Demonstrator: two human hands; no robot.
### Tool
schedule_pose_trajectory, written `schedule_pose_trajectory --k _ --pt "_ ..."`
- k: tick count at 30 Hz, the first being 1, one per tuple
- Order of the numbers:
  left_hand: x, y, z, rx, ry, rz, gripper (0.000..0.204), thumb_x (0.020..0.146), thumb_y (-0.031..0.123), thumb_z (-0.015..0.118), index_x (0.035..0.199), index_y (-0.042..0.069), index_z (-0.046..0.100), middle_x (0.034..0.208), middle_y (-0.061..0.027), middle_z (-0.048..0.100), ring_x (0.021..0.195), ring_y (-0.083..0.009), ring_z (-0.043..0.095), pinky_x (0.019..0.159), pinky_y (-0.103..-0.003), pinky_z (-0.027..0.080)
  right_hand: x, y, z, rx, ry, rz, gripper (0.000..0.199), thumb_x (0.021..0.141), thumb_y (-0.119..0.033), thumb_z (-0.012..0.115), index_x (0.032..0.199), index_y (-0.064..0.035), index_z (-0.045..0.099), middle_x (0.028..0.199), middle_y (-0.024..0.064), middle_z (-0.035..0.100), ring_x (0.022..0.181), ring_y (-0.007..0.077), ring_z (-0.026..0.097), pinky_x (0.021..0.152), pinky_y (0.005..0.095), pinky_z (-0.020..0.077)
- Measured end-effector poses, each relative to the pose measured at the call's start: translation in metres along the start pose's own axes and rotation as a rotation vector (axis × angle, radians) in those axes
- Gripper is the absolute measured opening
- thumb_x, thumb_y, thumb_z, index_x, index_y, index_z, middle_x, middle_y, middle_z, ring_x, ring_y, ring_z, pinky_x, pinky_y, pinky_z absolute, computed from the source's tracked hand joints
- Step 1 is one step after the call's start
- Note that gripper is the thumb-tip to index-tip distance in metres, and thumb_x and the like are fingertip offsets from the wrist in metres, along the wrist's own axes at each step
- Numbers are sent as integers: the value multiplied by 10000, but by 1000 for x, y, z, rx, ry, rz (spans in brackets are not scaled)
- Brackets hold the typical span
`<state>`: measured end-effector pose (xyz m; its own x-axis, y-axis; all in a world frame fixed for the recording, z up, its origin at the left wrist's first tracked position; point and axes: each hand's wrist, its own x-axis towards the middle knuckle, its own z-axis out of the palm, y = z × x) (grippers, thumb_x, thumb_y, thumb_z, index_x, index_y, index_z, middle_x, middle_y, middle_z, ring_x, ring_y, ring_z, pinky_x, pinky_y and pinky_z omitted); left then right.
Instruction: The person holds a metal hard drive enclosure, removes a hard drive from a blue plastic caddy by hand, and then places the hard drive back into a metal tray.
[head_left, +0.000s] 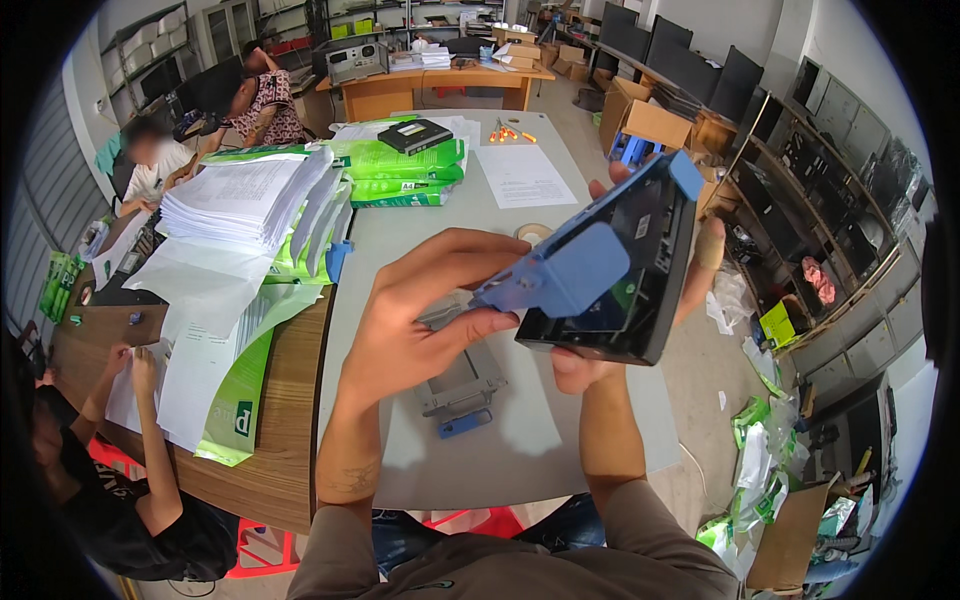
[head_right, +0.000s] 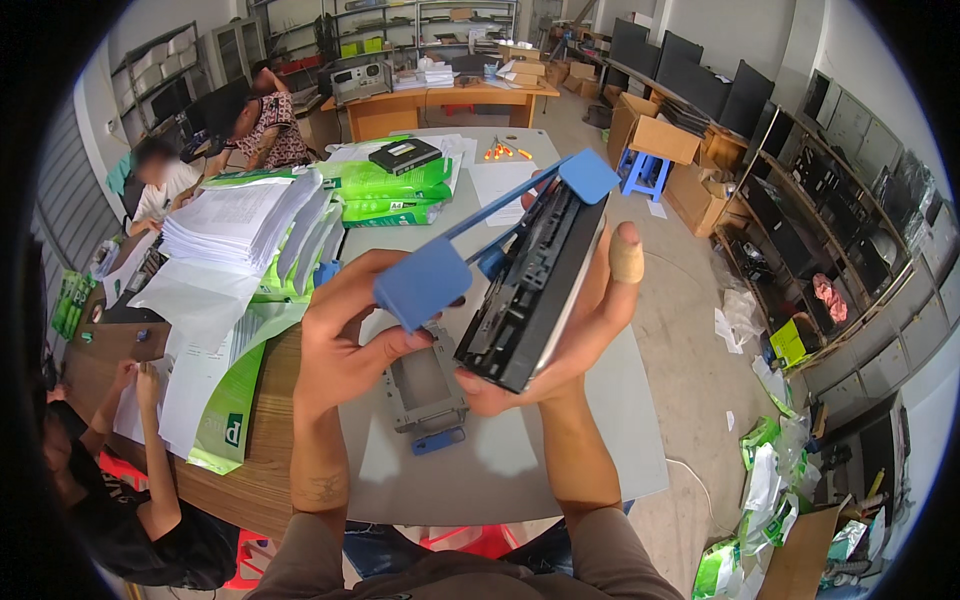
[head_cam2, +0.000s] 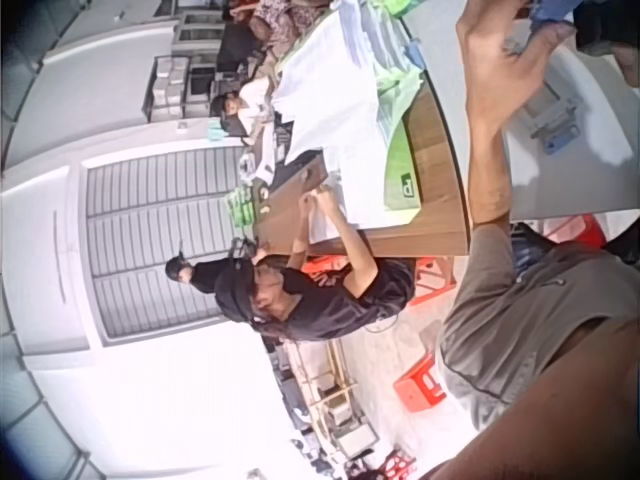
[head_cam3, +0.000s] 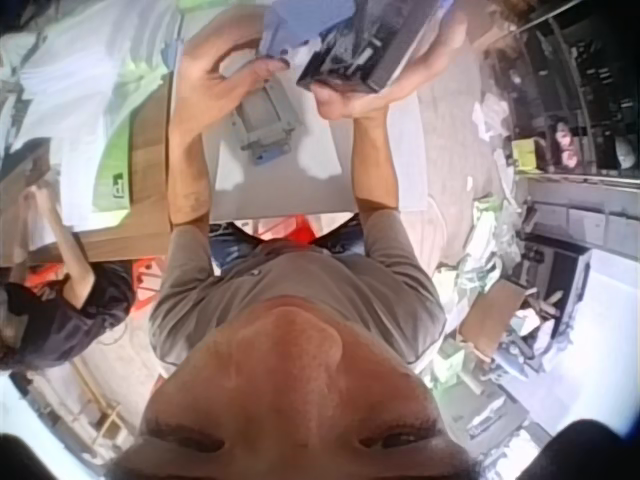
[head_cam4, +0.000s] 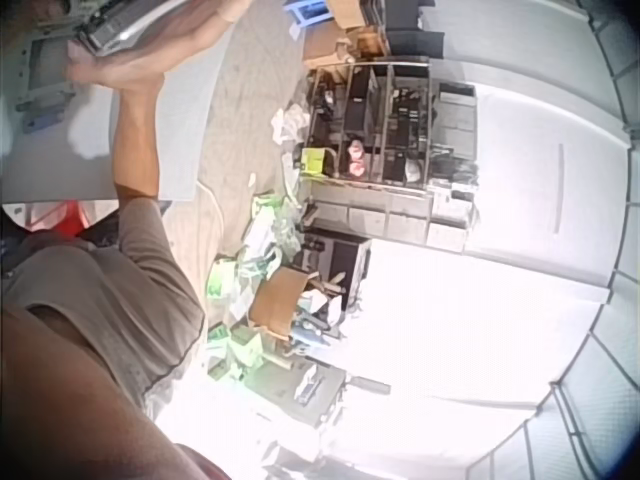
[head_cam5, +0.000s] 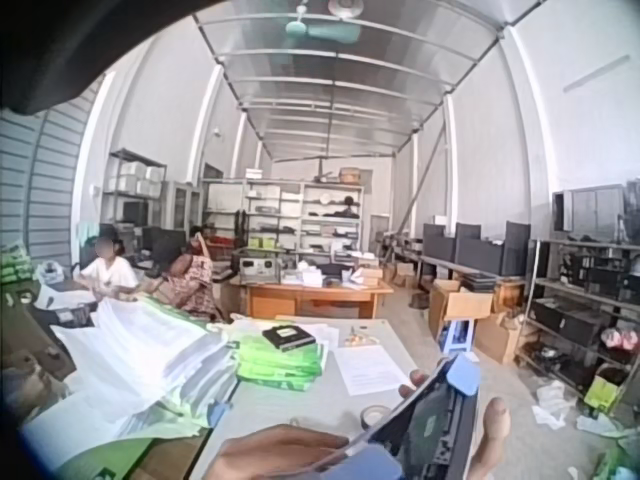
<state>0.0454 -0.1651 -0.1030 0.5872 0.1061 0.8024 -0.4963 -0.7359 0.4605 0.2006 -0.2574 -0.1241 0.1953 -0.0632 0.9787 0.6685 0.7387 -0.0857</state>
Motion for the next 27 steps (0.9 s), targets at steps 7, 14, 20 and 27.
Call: schedule_pose_trajectory --k 7,14,20,27 --pt "-7 15 10 16 298 -110 348 754 0 759 1085 -12 651 1029 -137 679 899 -213 660 671 -286 532 -16 -8 7 322 120 498 1180 674 -587 713 1512 -33 94 1463 274 304 1288 397 446 1075 492 391" --pt "-5 12 11 -2 349 -227 417 847 74 659 1245 12 551 1009 -145 674 922 -244 641 860 -351 473 -19 -19 23 709 305 1179 702 870 -584 447 1309 -37 487 1233 183 574 1091 286 594 927 415 486" --pt "-9 -7 5 -166 77 -315 510 958 354 579 1346 32 501 1177 -105 570 1106 -183 524 970 -329 416 -18 -15 35 900 331 1476 427 932 -499 474 1029 -107 613 943 45 639 865 191 615 807 348 507" --pt "-11 -24 -20 -227 199 -339 469 913 208 654 1332 27 549 1088 -79 625 831 -119 571 741 -251 492 -14 -6 36 1113 230 1551 566 951 -529 347 1177 -64 577 1091 143 638 999 295 631 906 503 504"
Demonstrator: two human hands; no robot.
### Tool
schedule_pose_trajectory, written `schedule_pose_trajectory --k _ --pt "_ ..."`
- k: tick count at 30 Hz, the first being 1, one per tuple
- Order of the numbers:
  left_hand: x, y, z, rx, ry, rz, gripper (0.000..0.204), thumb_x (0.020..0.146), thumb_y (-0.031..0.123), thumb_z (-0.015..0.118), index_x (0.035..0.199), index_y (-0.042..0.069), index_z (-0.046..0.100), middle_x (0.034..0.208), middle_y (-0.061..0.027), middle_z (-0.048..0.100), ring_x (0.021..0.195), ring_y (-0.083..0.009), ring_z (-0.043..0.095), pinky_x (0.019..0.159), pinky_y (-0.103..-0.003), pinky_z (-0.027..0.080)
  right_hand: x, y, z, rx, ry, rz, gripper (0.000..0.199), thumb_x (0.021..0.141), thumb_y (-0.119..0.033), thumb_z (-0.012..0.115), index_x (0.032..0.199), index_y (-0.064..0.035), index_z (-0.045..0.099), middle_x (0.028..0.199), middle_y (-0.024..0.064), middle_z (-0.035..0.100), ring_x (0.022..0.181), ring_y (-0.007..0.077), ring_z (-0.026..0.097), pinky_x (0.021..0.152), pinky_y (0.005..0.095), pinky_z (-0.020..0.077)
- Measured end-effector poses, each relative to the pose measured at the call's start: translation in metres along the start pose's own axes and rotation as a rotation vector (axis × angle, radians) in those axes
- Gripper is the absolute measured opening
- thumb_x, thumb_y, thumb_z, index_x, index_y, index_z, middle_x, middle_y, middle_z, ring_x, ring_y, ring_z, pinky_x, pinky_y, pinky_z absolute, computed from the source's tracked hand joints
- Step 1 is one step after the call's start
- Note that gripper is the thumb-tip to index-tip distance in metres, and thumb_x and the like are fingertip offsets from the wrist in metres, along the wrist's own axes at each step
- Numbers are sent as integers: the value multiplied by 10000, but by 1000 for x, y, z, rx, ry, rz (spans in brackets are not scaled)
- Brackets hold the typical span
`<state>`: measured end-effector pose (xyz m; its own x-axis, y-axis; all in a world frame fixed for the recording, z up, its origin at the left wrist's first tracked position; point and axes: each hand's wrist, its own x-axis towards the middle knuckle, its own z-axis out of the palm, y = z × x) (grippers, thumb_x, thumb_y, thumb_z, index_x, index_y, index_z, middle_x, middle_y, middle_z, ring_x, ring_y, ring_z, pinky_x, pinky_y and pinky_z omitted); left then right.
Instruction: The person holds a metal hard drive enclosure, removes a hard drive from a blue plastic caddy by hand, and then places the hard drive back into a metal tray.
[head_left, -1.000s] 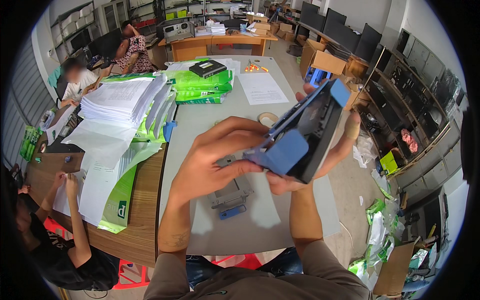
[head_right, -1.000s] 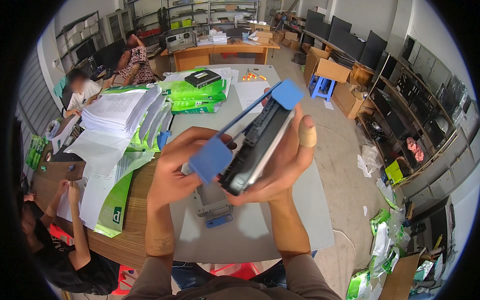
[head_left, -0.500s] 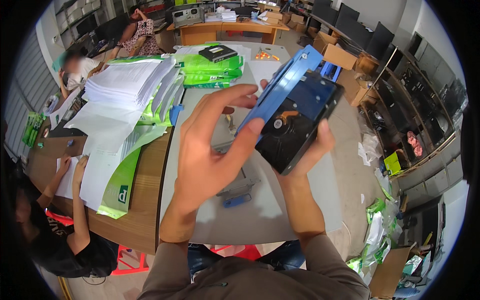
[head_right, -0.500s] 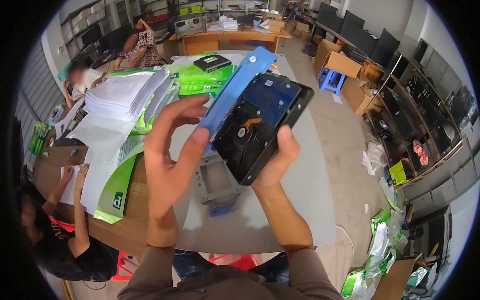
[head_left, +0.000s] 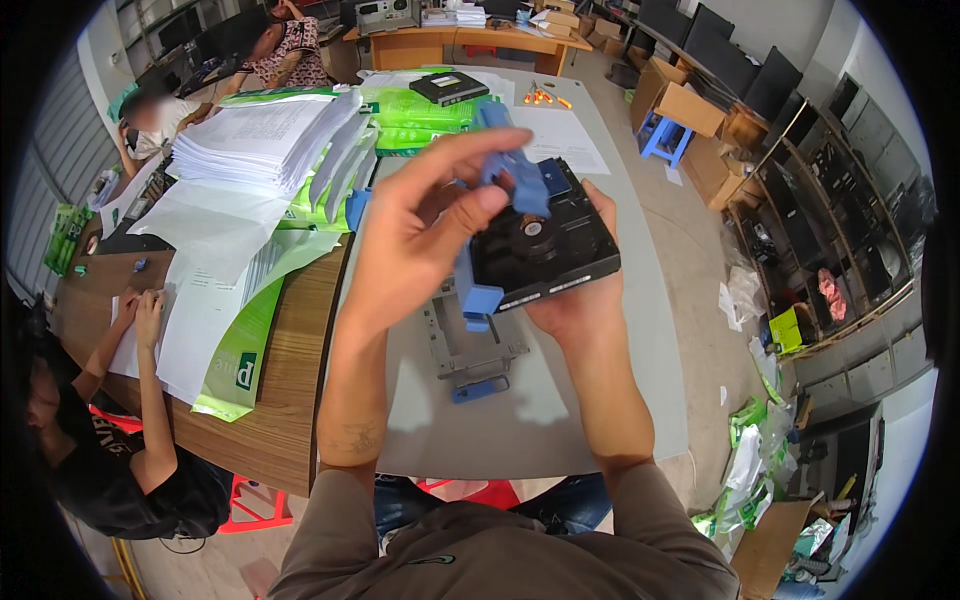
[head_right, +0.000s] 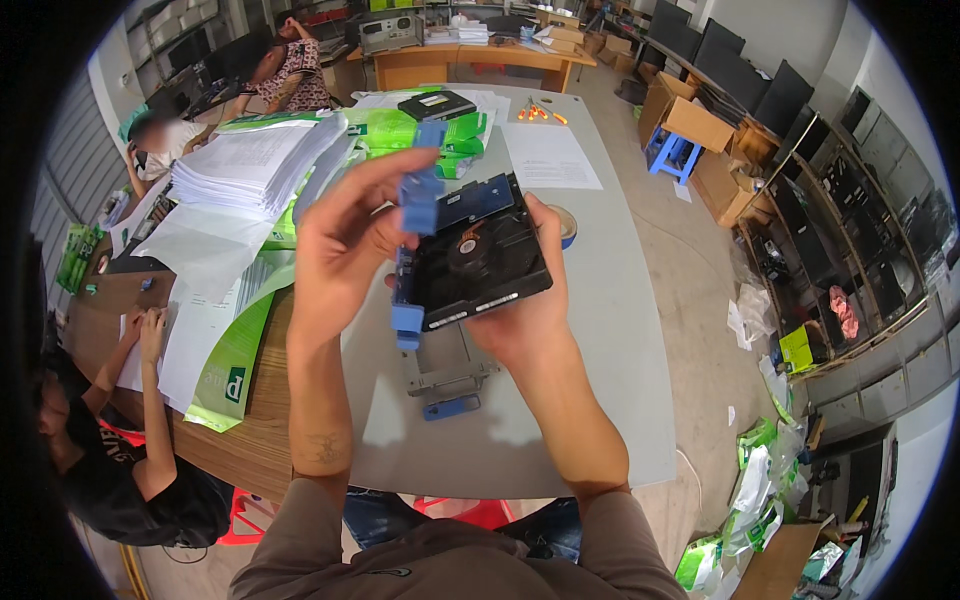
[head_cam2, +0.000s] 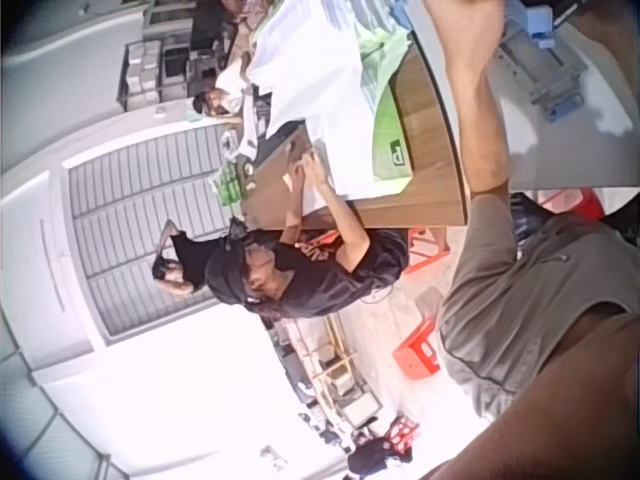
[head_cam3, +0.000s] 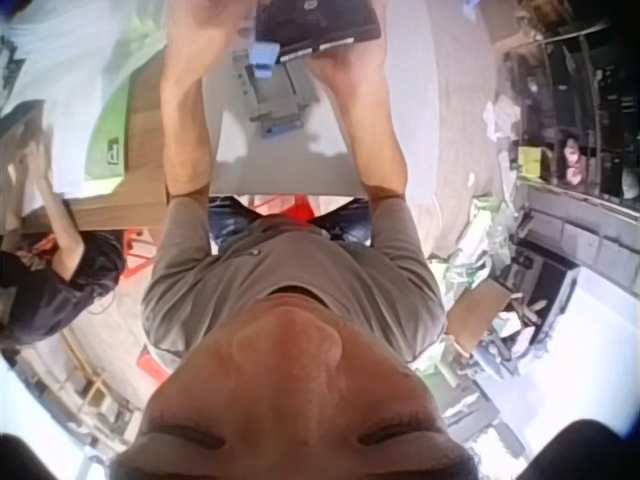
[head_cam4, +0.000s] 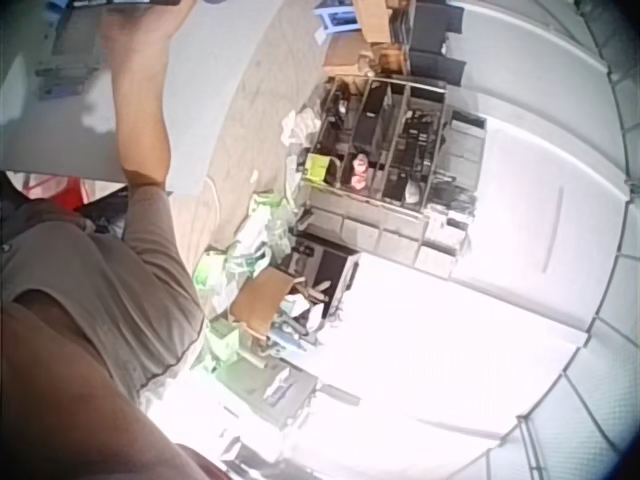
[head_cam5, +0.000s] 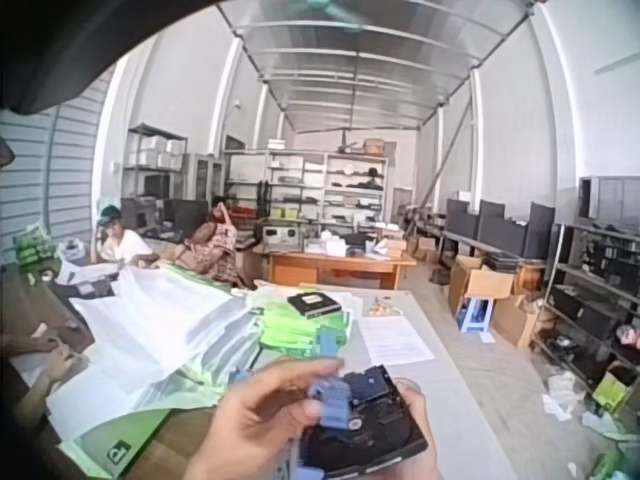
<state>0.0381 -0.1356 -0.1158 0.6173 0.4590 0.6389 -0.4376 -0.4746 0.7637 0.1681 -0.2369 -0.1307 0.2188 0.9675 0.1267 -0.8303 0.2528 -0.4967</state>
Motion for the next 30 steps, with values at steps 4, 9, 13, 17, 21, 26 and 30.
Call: schedule_pose_trajectory --k 4,9,13,17,21,26,30 --pt "1 0 -4 -11 274 123 438 927 156 629 1335 18 548 1013 -68 640 675 -71 531 547 -199 458 1 -3 -11 -75 -29 108 635 945 -545 354 1208 -4 558 1143 207 616 1061 347 617 943 526 486" --pt "3 0 -17 -46 501 6 377 943 147 606 1288 -1 584 874 -51 626 544 -47 476 427 -197 364 4 3 -13 -239 69 -221 662 926 -555 421 1268 7 497 1158 207 593 1098 371 595 947 496 495" --pt "8 -5 -12 -250 394 -237 254 946 220 587 1051 1 664 724 -20 591 477 -44 452 410 -203 321 4 1 -13 -786 -63 -809 1066 778 -560 699 1478 13 136 1357 190 437 1179 321 540 942 423 482" --pt "6 -16 5 -450 299 -388 286 941 261 559 1023 -4 629 712 -13 559 447 -72 443 383 -227 319 2 4 -8 -1106 -166 -1075 1240 658 -504 821 1495 33 82 1387 233 397 1216 349 507 998 430 421" --pt "4 -17 21 -525 282 -323 207 929 213 586 899 16 641 705 -20 582 528 -75 502 471 -221 376 -3 0 -20 -1536 -262 -1157 1256 590 -352 858 1500 33 81 1446 263 346 1308 394 427 1067 466 336" --pt "2 -2 30 -609 351 -367 214 928 163 591 987 -33 652 826 -19 621 701 -60 555 617 -200 436 -1 -9 -18 -1582 -397 -1043 1247 553 -281 873 1500 29 124 1467 267 328 1316 386 421 1056 464 346" --pt "-4 2 26 -653 295 -287 229 943 167 575 1051 -29 625 858 -24 632 739 -53 585 642 -208 468 -3 -9 -14 -1585 -489 -950 1306 471 -243 916 1502 21 157 1475 266 323 1301 397 446 1044 487 376"
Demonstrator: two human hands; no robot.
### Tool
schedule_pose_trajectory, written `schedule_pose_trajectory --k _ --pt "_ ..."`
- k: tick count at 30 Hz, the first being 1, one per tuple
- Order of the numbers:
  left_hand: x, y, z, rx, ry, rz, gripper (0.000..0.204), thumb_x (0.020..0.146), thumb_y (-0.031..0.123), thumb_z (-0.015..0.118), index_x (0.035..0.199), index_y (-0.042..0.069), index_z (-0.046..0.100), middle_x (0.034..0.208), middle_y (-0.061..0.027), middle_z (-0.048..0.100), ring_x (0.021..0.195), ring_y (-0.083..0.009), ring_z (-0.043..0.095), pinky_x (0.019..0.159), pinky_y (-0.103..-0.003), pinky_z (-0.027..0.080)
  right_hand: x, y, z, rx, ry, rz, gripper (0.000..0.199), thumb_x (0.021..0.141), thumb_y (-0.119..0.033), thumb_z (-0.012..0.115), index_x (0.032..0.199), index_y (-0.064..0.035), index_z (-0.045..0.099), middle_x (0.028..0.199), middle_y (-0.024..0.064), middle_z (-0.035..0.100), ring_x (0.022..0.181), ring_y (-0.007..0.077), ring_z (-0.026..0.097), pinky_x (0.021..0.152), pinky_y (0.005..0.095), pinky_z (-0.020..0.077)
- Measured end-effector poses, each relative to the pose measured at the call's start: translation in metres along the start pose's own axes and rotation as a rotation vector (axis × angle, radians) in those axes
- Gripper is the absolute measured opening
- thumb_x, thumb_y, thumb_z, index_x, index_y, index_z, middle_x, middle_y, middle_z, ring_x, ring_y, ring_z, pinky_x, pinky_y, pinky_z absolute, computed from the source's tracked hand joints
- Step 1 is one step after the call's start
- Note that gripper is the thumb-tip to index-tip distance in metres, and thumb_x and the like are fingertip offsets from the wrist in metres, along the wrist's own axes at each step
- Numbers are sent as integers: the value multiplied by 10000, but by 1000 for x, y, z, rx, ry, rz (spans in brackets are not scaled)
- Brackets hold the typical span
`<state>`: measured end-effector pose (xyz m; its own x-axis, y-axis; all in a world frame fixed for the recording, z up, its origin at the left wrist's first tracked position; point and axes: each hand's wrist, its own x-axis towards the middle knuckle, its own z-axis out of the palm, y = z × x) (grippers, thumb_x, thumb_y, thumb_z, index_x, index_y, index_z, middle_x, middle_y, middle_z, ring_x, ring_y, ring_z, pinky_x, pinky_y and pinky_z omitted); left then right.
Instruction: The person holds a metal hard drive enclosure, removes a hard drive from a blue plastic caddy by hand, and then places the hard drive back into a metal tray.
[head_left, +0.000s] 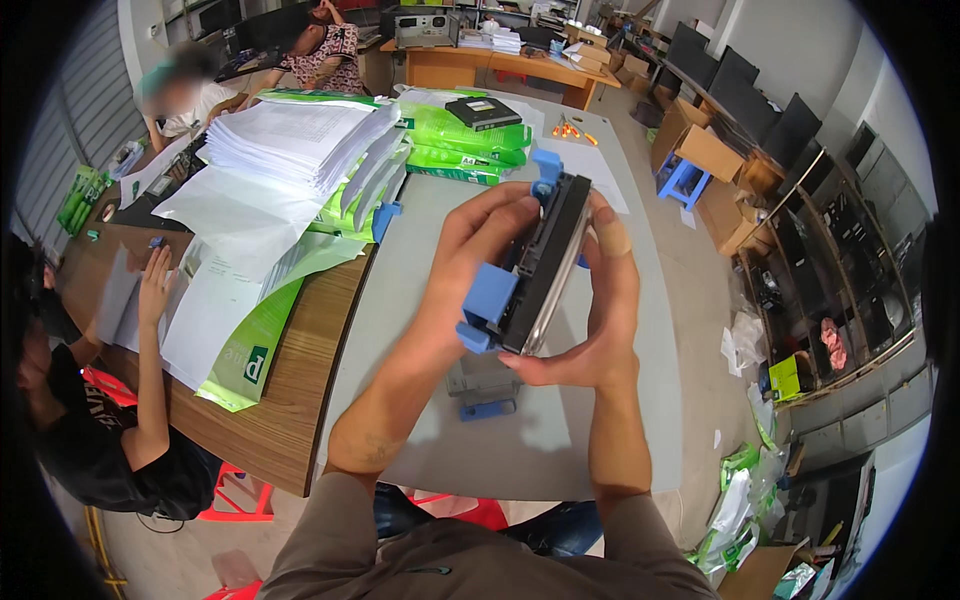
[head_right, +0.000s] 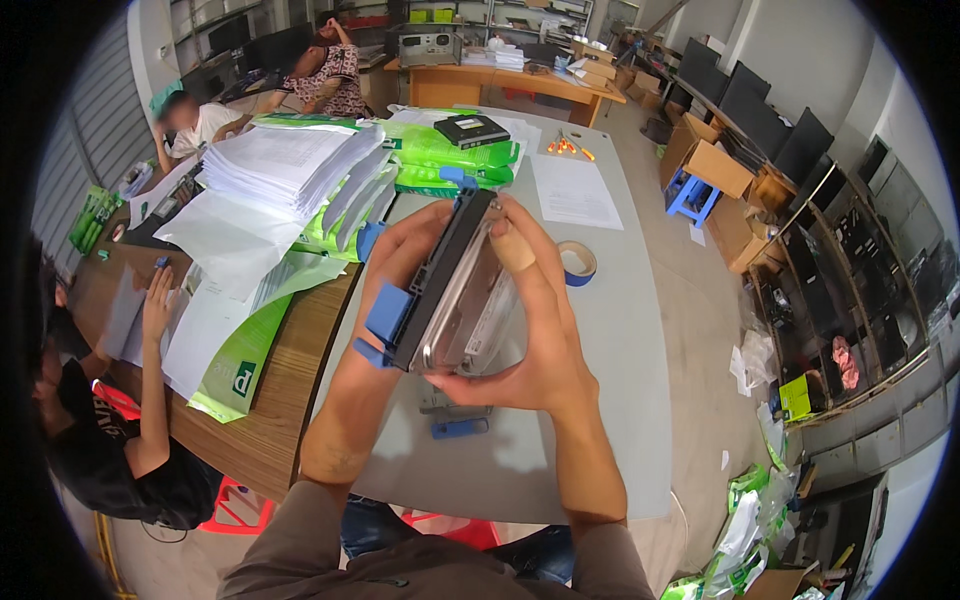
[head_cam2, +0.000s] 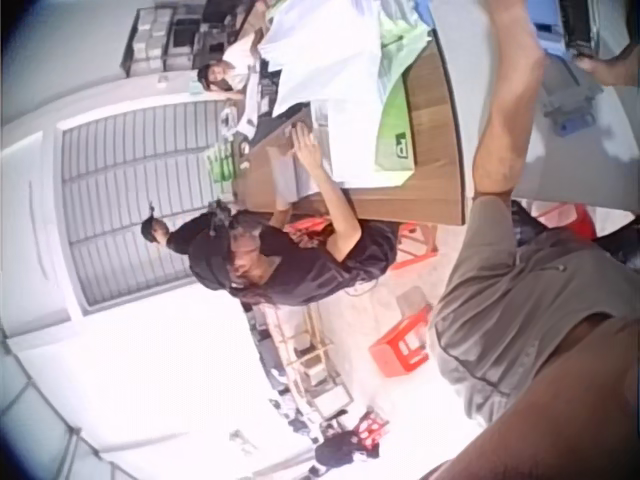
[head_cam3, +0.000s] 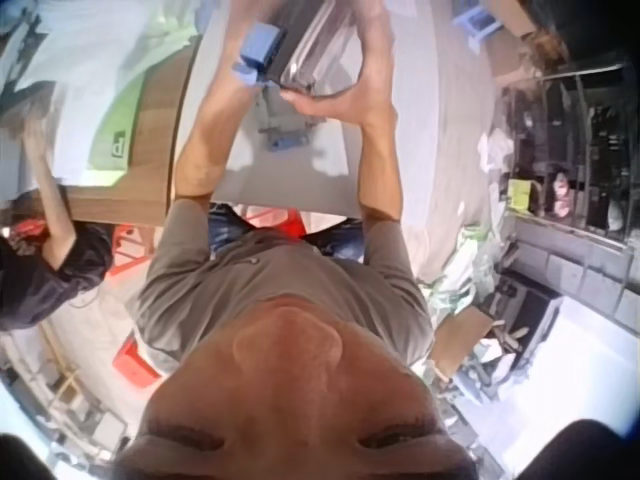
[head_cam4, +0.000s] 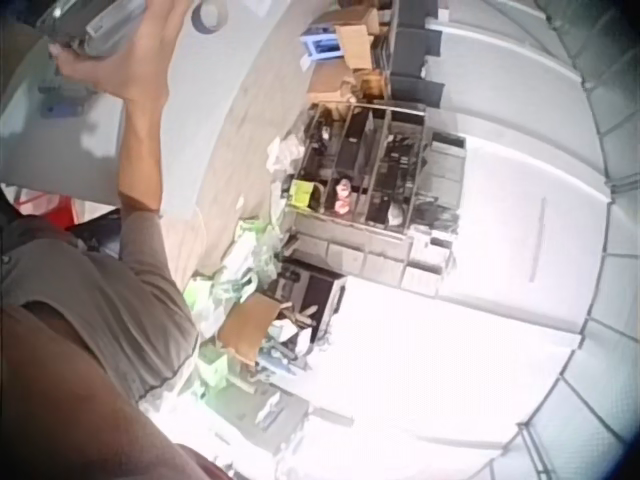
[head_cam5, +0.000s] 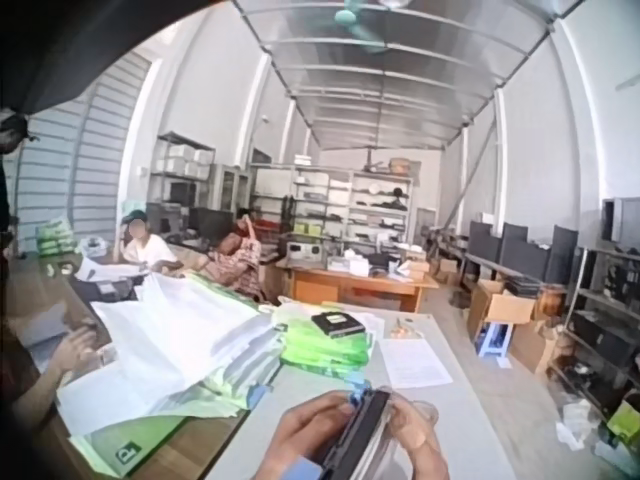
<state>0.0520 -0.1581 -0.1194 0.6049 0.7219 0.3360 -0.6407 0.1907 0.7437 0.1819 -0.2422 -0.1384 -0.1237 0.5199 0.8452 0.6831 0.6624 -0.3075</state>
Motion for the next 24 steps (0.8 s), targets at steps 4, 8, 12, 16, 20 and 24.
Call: schedule_pose_trajectory --k 4,8,12,16,20,24 --pt "-5 4 5 49 -3 -26 220 970 175 534 1117 24 595 895 -13 628 772 -44 582 651 -199 465 1 -2 3 139 87 3 1208 460 -204 940 1483 -56 315 1451 256 376 1328 392 421 1073 459 360" --pt "-13 4 13 106 69 20 219 997 203 488 1115 49 589 853 11 596 740 -45 532 653 -209 442 -2 -2 -3 136 48 49 1244 444 -214 952 1498 -82 305 1480 252 353 1349 391 400 1083 458 344" --pt "-11 -1 5 525 19 306 228 1012 184 428 1104 45 583 981 -13 526 891 -69 493 788 -223 404 0 -4 -1 128 37 -46 1294 411 -237 964 1507 -91 291 1501 258 324 1371 400 369 1098 456 330" --pt "-16 6 12 241 -30 76 220 1018 191 413 1123 49 544 1001 -19 485 917 -71 468 819 -221 389 -6 -5 4 176 40 33 1339 382 -256 975 1513 -99 276 1518 252 298 1378 402 354 1104 464 330" --pt "-19 5 12 -8 -80 31 281 1029 257 421 1214 71 523 972 29 550 836 -10 508 679 -168 408 0 -11 3 232 18 43 1380 357 -244 983 1518 -80 255 1532 234 281 1385 389 347 1105 470 336" --pt "-19 4 11 -81 -33 -123 380 1040 327 417 1315 71 473 1042 14 586 903 -36 552 757 -211 455 3 -15 -4 207 -47 115 1394 364 -226 990 1511 -18 227 1531 212 294 1403 361 327 1119 473 319"
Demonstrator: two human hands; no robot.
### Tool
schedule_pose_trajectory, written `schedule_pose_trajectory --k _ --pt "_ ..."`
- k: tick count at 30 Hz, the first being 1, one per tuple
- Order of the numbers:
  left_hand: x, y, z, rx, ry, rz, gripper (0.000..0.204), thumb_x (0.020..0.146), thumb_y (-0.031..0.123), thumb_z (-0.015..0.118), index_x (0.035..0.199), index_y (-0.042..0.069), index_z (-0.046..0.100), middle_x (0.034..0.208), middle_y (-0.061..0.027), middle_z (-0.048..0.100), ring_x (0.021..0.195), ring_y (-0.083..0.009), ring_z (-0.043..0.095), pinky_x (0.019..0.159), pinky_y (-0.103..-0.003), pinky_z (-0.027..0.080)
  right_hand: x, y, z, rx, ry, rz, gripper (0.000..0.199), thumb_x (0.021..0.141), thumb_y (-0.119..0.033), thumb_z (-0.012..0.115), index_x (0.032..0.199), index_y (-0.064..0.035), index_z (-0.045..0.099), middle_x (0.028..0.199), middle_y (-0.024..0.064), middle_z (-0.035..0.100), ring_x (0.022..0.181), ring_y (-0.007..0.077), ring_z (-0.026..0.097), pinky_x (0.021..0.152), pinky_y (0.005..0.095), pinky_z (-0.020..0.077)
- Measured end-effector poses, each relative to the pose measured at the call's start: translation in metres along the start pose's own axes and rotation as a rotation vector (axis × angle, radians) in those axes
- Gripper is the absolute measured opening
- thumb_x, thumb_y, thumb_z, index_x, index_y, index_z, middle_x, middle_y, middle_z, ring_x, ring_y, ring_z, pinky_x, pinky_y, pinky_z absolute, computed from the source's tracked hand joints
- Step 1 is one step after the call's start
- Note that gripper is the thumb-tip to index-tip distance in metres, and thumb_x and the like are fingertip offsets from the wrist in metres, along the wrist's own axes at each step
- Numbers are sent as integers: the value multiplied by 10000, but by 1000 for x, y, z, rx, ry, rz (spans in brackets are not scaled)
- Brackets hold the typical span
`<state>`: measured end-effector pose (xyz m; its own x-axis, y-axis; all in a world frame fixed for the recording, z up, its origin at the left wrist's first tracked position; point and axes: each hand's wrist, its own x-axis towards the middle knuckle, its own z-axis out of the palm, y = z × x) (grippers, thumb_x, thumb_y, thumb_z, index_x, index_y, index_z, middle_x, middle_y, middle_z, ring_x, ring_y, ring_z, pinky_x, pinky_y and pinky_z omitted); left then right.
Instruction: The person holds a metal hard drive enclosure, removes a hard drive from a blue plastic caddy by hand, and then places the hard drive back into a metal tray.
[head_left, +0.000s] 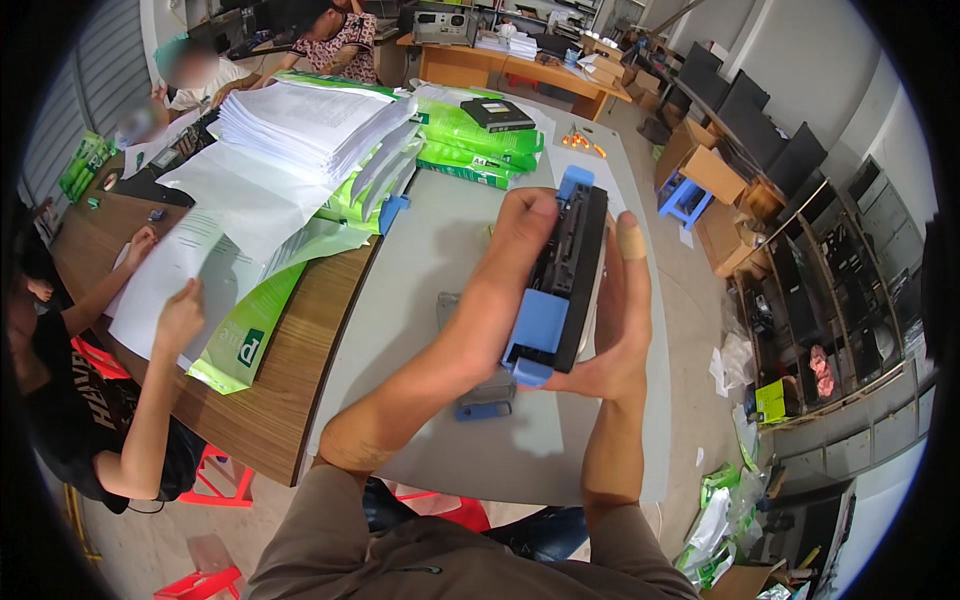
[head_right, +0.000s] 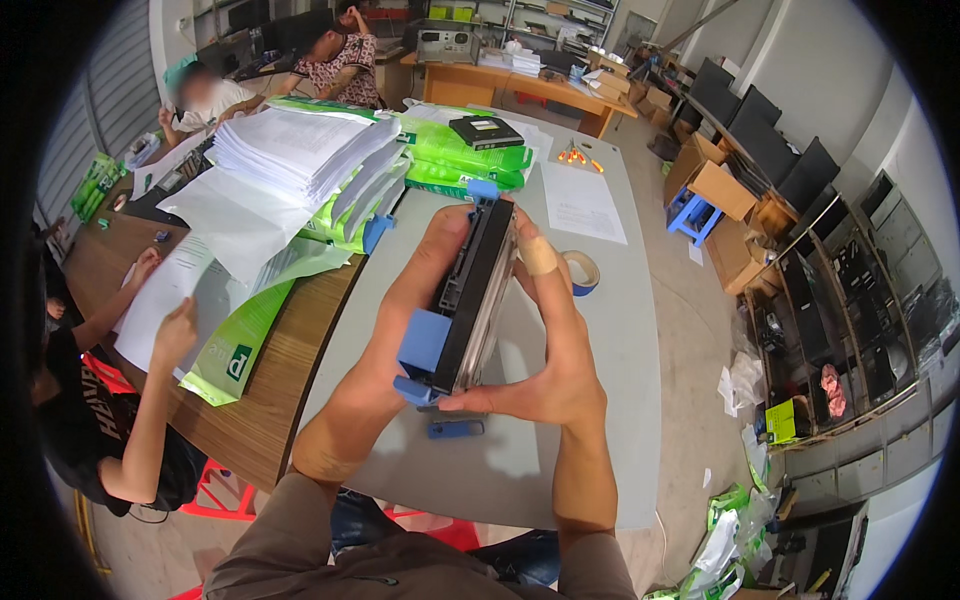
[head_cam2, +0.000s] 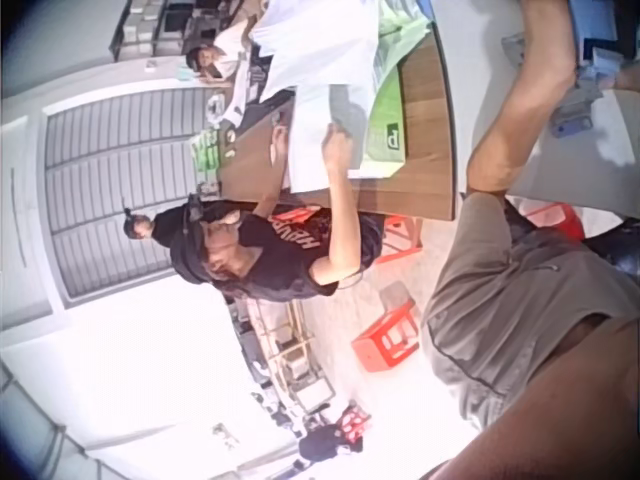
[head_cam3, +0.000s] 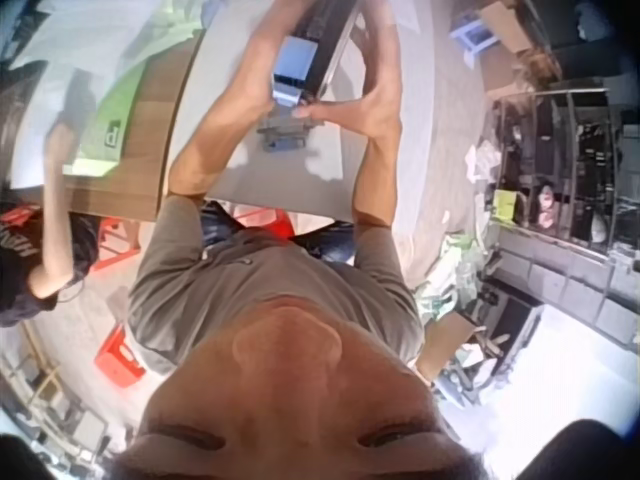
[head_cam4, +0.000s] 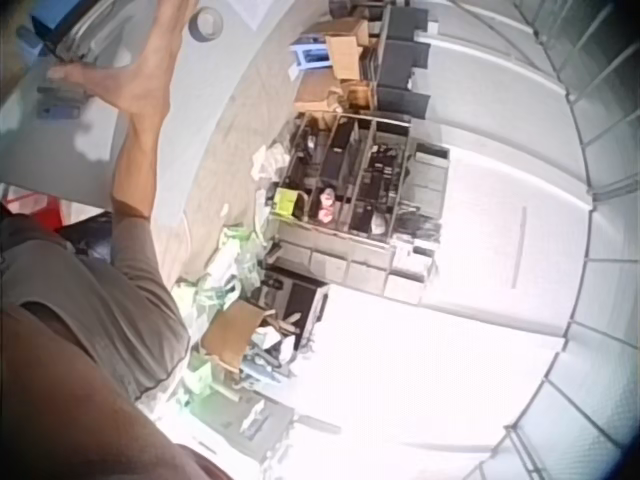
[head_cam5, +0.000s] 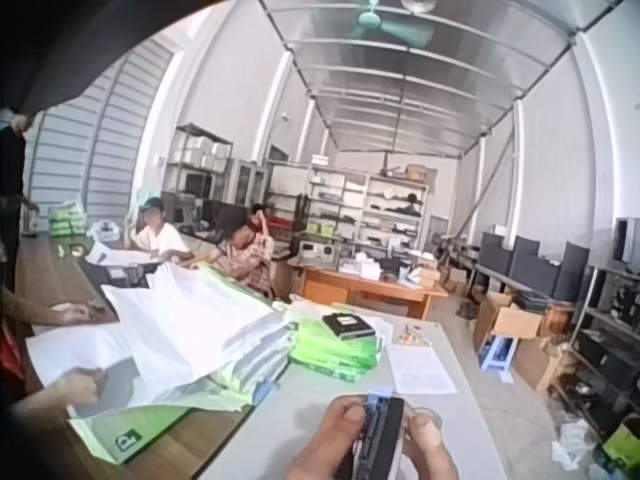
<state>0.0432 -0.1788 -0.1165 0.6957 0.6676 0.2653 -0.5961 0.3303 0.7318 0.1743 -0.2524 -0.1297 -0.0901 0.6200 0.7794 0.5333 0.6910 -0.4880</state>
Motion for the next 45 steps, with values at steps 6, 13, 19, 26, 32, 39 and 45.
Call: schedule_pose_trajectory --k 6,13,19,26,32,39,45 --pt "4 2 12 -45 219 7 525 974 581 436 1246 132 455 990 -6 530 811 -67 529 687 -223 465 -1 2 2 110 0 124 1401 391 -213 991 1506 38 180 1528 218 295 1424 360 291 1136 463 281" --pt "4 5 3 -17 30 -1 716 983 604 331 1445 58 362 1316 -100 542 1185 -192 545 992 -353 446 7 -2 11 449 285 295 1352 486 -146 962 1530 -24 111 1440 237 393 1334 310 421 1083 430 353" --pt "14 -10 -12 696 -471 284 863 942 607 463 1534 61 153 1536 -185 183 1413 -324 268 1158 -425 217 5 -11 -17 645 504 442 1002 740 -211 841 1494 -12 212 1335 258 488 1181 276 560 968 382 465" --pt "11 -23 10 432 -137 -21 683 976 330 553 1506 24 251 1287 -113 535 1201 -175 485 1004 -293 381 3 -9 -17 324 558 668 935 809 -332 783 1482 6 228 1269 304 499 1100 263 594 902 340 493" --pt "20 -23 13 372 -119 13 658 976 361 544 1484 7 318 1211 -81 581 1101 -123 519 938 -246 409 6 -12 -21 321 561 693 962 801 -371 784 1474 28 225 1214 289 521 1091 263 578 861 340 503" --pt "18 -23 11 374 -148 25 662 981 356 537 1485 -7 307 1197 -78 588 1102 -120 521 951 -248 405 3 -8 -17 253 519 706 964 797 -362 786 1470 36 223 1205 283 526 1044 249 584 841 329 509" --pt "22 -30 9 392 -154 93 656 982 357 536 1478 -12 319 1212 -78 578 1071 -111 530 915 -234 419 3 -9 -21 245 519 703 978 795 -352 789 1469 52 207 1218 294 522 1026 245 592 828 327 515"
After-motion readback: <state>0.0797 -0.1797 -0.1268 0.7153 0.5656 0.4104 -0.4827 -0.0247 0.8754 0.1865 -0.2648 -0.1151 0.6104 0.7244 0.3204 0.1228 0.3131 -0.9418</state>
